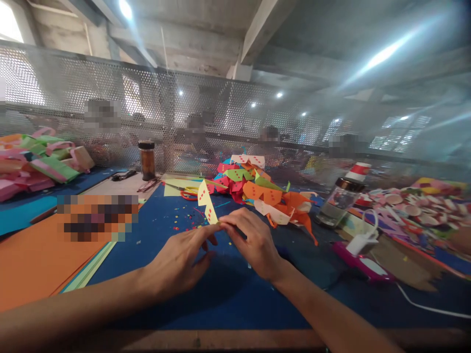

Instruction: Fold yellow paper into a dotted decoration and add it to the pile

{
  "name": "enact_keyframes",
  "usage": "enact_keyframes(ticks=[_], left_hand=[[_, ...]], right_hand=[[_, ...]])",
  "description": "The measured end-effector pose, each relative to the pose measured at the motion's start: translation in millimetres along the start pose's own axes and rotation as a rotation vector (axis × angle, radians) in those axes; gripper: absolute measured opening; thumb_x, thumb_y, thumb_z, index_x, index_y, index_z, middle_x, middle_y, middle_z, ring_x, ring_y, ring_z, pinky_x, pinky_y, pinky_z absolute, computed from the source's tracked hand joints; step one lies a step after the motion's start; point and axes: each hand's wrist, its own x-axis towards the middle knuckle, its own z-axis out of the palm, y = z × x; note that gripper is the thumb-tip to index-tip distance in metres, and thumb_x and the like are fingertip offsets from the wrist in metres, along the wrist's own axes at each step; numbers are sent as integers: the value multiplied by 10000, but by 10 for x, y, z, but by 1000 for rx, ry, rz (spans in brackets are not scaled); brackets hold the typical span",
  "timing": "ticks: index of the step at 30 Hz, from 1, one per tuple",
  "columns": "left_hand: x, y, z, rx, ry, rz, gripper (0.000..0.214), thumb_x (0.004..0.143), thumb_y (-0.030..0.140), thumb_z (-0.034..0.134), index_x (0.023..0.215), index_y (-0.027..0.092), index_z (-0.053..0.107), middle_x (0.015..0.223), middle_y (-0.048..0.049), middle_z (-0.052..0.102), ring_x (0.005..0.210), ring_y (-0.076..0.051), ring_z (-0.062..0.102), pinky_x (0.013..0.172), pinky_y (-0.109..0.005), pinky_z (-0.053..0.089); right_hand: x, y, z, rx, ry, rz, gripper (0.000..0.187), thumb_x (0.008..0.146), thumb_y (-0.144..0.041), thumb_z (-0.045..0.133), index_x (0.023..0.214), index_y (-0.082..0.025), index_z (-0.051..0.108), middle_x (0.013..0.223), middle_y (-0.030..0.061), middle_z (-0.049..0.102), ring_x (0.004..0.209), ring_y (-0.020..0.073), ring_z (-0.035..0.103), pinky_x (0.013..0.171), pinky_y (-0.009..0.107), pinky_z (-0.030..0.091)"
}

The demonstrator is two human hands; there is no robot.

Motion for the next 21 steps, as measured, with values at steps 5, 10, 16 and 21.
enact_keyframes(ticks=[5,10,16,21], left_hand=[[-37,-39,105,5,16,23,675,898,114,505,1492,230,204,1163,-89,683,930,-199,679,829,-388,585],[-53,-57,114,41,8,47,683,895,109,513,1492,206,194,1268,-137,644,1032,-233,678,874,-418,586],[-43,-55,100,83,14,52,673,884,95,516,1482,150,212,1258,-177,639,1092,-257,664,899,-422,583],[-64,-66,112,62,7,46,661,895,105,505,1484,148,207,1298,-184,617,1124,-249,650,936,-423,568]], right_hand=[[-4,-4,15,16,-22,-10,159,984,-174,518,1076,-177,647,932,71,662,872,194,618,783,353,505],[-12,7,41,29,-28,-4,147,980,-163,519,1072,-189,631,939,68,653,869,196,614,780,357,505],[-18,21,61,55,-29,6,147,975,-163,530,1087,-214,612,959,62,648,895,198,617,794,357,505],[-28,20,70,73,-34,20,146,978,-172,528,1091,-215,609,966,60,645,906,194,620,804,356,515]])
